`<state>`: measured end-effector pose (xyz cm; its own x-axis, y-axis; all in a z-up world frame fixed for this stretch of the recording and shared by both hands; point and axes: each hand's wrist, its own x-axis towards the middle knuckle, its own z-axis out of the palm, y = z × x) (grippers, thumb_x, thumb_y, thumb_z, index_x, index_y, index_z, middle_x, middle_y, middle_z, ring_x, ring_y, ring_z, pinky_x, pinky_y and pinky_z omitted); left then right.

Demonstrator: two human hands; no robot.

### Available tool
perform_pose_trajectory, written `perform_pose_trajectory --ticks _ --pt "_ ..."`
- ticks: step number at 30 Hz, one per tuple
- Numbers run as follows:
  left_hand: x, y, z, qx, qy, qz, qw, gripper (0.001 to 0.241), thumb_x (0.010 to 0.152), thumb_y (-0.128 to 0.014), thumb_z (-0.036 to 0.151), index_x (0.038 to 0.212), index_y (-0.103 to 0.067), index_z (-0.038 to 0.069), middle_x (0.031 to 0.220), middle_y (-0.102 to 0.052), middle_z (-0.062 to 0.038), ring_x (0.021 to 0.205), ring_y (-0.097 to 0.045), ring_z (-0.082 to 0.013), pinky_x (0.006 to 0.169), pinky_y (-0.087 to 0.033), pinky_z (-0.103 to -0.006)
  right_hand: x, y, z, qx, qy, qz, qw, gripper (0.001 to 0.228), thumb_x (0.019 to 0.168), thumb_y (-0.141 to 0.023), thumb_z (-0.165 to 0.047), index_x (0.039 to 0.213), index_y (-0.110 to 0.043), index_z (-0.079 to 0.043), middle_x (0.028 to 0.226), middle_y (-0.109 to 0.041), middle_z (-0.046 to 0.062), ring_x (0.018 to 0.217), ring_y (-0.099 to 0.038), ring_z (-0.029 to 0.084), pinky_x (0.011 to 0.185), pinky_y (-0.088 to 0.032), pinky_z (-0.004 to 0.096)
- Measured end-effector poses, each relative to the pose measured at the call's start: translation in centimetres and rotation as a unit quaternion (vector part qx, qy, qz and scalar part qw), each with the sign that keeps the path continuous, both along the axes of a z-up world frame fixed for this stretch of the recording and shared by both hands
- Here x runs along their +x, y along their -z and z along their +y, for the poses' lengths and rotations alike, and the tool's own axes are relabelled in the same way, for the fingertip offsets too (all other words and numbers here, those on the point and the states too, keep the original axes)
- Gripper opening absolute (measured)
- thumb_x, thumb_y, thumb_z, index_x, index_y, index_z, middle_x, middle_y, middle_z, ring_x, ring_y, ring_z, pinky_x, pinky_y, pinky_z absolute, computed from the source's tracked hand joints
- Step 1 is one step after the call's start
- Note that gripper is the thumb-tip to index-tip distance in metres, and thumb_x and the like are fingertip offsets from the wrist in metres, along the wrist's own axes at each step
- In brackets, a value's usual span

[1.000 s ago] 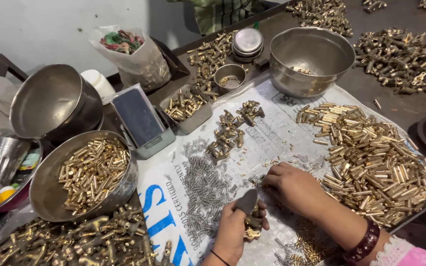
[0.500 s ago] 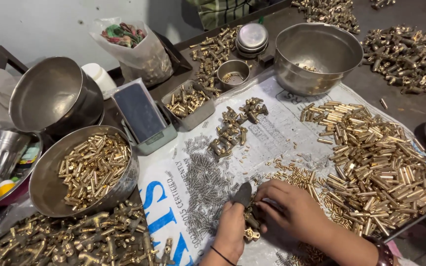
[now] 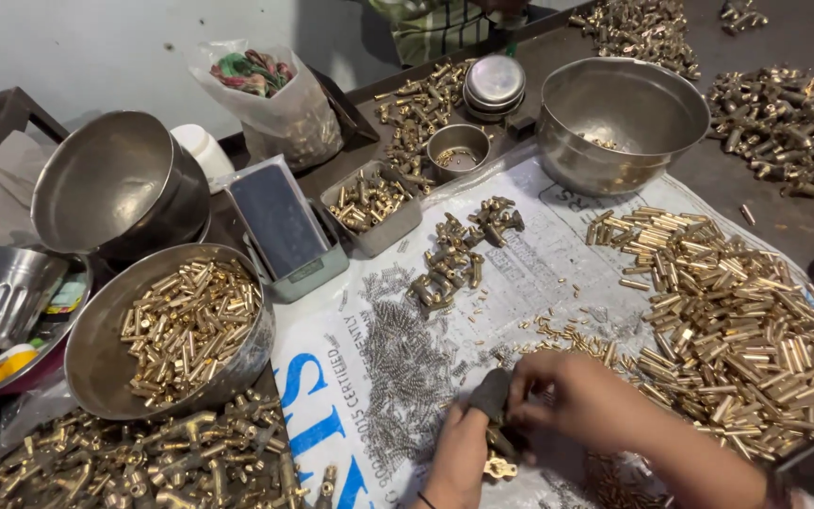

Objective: Assembling small metal pins or screws into brass fittings at a workshop table.

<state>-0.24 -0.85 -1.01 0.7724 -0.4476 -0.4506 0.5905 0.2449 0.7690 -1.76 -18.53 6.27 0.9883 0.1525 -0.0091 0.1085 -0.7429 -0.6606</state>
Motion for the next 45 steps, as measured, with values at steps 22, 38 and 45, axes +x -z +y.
perform_pose_trajectory --ticks 22,38,45 --pt "1.5 0.0 0.4 -0.103 -0.044 0.056 0.992 0.024 0.093 -0.060 0.016 0.110 -0.070 0.003 0.076 -0.070 -0.015 0.060 -0.069 -0.0239 0.056 -0.056 -0.0355 6.1 -1.5 -2.1 0.212 -0.026 0.075 0.974 0.024 0.078 -0.082 -0.012 0.103 -0.081 -0.012 0.104 -0.081 0.002 0.095 -0.077 0.015 0.089 -0.062 0.032" --pt "1.3 2.0 1.2 0.006 -0.023 -0.023 0.999 0.027 0.092 -0.058 0.005 0.115 -0.074 0.001 0.071 -0.070 -0.012 0.055 -0.063 -0.0150 0.043 -0.046 -0.0274 2.1 1.0 0.2 -0.132 -0.045 -0.065 0.988 0.028 0.079 -0.072 -0.018 0.105 -0.073 -0.010 0.100 -0.066 0.010 0.095 -0.064 0.032 0.079 -0.054 0.042" --pt "0.6 2.9 0.5 0.089 0.078 -0.172 0.978 0.032 0.084 -0.075 0.006 0.116 -0.075 0.004 0.084 -0.073 -0.002 0.075 -0.066 -0.0056 0.064 -0.051 -0.0219 -0.4 0.7 -0.5 0.228 -0.005 -0.023 0.973 0.014 0.083 -0.076 -0.010 0.097 -0.078 -0.006 0.098 -0.081 0.005 0.095 -0.078 0.020 0.088 -0.060 0.035"
